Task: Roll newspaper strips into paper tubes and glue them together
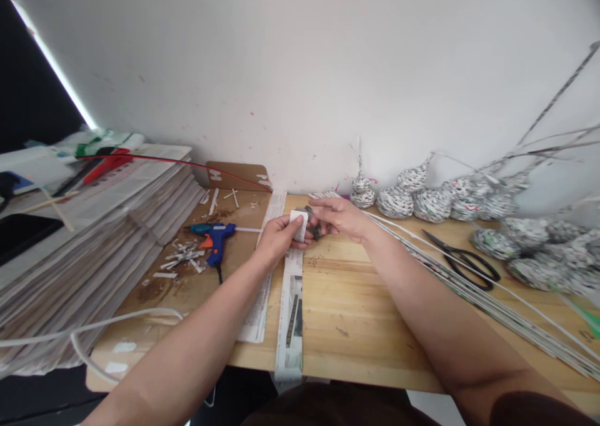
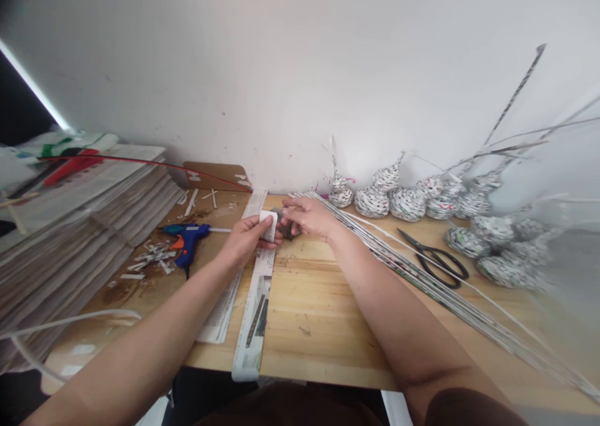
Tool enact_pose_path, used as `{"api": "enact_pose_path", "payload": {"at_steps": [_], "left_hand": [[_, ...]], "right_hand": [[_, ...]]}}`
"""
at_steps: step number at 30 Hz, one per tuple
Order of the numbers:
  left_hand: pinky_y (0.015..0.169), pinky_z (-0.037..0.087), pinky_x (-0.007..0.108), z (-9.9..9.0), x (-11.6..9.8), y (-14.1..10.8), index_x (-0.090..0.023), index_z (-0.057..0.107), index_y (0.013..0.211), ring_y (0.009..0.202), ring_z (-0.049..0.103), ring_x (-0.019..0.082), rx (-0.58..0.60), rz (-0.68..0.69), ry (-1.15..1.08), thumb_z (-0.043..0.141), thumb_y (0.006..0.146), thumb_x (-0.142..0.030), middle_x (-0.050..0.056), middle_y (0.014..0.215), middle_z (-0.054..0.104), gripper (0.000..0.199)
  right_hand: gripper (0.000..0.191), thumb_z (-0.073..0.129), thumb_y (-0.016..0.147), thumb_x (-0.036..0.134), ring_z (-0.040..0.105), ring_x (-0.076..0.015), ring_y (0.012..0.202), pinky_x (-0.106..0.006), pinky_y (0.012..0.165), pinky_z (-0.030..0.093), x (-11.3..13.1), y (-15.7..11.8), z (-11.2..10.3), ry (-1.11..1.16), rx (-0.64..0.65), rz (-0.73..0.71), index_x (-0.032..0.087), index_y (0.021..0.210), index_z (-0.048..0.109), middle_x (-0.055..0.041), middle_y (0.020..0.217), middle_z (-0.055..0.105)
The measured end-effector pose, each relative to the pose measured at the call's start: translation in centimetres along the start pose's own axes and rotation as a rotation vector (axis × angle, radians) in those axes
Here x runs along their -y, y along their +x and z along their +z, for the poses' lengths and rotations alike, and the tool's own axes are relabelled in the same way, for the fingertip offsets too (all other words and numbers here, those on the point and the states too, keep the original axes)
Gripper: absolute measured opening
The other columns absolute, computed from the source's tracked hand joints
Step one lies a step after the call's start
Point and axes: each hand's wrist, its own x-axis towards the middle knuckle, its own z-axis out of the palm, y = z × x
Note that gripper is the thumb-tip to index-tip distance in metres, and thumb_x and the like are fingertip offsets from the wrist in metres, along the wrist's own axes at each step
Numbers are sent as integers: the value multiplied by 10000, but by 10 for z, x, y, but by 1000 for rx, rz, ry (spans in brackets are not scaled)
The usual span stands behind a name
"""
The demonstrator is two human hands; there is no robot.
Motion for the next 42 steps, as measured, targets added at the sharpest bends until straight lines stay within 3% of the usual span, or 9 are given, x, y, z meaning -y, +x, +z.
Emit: {"api": "enact_pose_path", "payload": {"at_steps": [6, 13, 16, 19, 23, 38, 42], "left_hand": [[531, 548, 243, -2, 2, 1, -108, 672, 878, 578, 675, 165, 25, 21, 23, 674, 738, -476, 72, 666, 699, 394], [529, 546, 244, -2, 4, 1, -108, 669, 862, 589, 669, 165, 8, 19, 45, 660, 748, -491, 76, 674, 692, 399], [538, 550, 248, -2, 4, 1, -111, 679, 887, 596, 663, 157, 24, 29, 47, 643, 761, -499, 72, 677, 689, 409], [538, 546, 243, -1, 3, 0, -118, 682, 922, 596, 658, 150, 32, 31, 39, 638, 766, -497, 67, 685, 690, 412], [532, 539, 240, -1, 2, 0, -114, 674, 897, 602, 662, 155, 46, 17, 36, 645, 759, -496, 77, 703, 697, 408], [547, 538, 239, -2, 6, 1, -118, 660, 903, 608, 661, 146, 84, 30, 60, 616, 782, -499, 84, 739, 702, 403], [545, 535, 233, -3, 8, 2, -121, 663, 905, 619, 664, 148, 90, 43, 59, 621, 784, -476, 84, 744, 700, 377]], "right_hand": [[389, 729, 704, 402, 396, -56, 460, -191, 398, 240, -3, -1, 3, 11, 124, -43, 124, 977, 728, 26, 553, 554], [278, 602, 840, 348, 571, -104, 572, -164, 384, 310, 0, -1, 4, 21, 10, -13, 122, 978, 689, -55, 693, 656], [303, 606, 845, 316, 593, -105, 521, -161, 366, 317, 0, -1, 3, 10, -11, 37, 137, 1089, 607, -75, 768, 696], [380, 659, 804, 322, 578, -89, 521, -153, 370, 319, -2, 0, 0, 25, 56, 20, 145, 1136, 609, -54, 772, 687], [355, 723, 726, 392, 499, -69, 507, -159, 379, 295, -7, 2, -1, 31, 131, -22, 128, 963, 722, -10, 633, 620], [372, 711, 717, 428, 360, -41, 401, -190, 380, 215, -7, 2, 4, 11, 97, -9, 94, 879, 729, 22, 496, 534], [354, 706, 715, 414, 416, -59, 432, -180, 377, 239, -8, 3, 4, 55, 100, 5, 98, 876, 722, 10, 511, 547]]}}
